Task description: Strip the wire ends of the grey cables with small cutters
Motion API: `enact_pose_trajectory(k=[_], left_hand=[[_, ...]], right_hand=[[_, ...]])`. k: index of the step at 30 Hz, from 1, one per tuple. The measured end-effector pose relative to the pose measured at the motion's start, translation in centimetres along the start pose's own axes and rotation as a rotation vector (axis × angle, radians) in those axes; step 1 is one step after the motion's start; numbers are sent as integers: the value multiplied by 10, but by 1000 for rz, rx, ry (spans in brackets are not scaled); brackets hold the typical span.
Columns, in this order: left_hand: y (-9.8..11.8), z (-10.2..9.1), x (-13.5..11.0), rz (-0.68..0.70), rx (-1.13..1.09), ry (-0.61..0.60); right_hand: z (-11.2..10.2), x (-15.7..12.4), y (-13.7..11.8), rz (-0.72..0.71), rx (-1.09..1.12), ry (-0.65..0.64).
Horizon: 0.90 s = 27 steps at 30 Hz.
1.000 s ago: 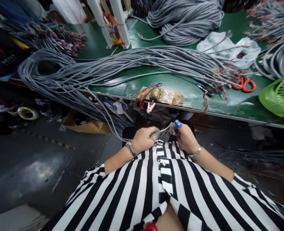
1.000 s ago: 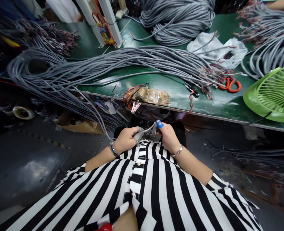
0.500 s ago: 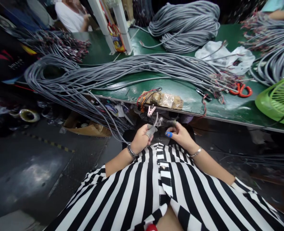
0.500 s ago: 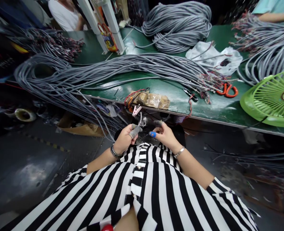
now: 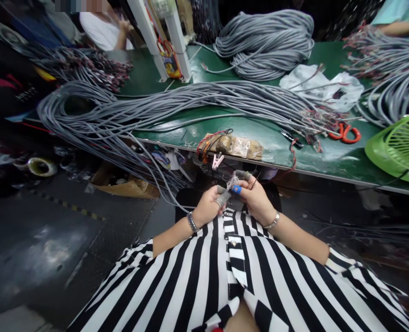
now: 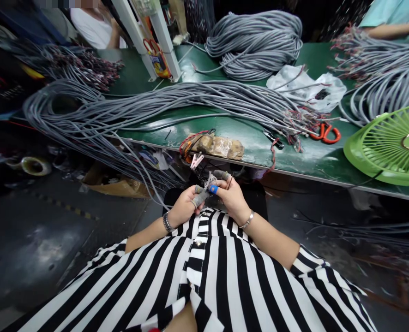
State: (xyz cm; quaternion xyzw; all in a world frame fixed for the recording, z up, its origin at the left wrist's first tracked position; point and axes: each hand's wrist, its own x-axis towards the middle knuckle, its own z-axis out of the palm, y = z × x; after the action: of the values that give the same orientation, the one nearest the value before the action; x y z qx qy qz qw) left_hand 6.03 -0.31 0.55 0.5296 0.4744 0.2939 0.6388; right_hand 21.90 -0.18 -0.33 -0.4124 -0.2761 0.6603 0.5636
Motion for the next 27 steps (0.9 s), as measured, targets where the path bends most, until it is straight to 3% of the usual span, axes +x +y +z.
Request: enact_pose_trajectory(k=[9, 14, 18, 22, 27], left_hand=[[-2, 2, 1, -25, -62, -10], [-3, 2, 2, -30, -70, -21], [-2, 3, 3, -69, -174, 34], [-3, 2, 5, -102, -156, 39], [-3, -1, 9, 54, -105, 5]], right_hand=[[-1, 0, -2, -25, -47, -155], [-1, 3, 4, -99, -109, -111], [1, 1, 1, -107, 10, -158], [2, -1, -6, -24, 108, -240], [-1, 0, -10, 23, 77, -173]])
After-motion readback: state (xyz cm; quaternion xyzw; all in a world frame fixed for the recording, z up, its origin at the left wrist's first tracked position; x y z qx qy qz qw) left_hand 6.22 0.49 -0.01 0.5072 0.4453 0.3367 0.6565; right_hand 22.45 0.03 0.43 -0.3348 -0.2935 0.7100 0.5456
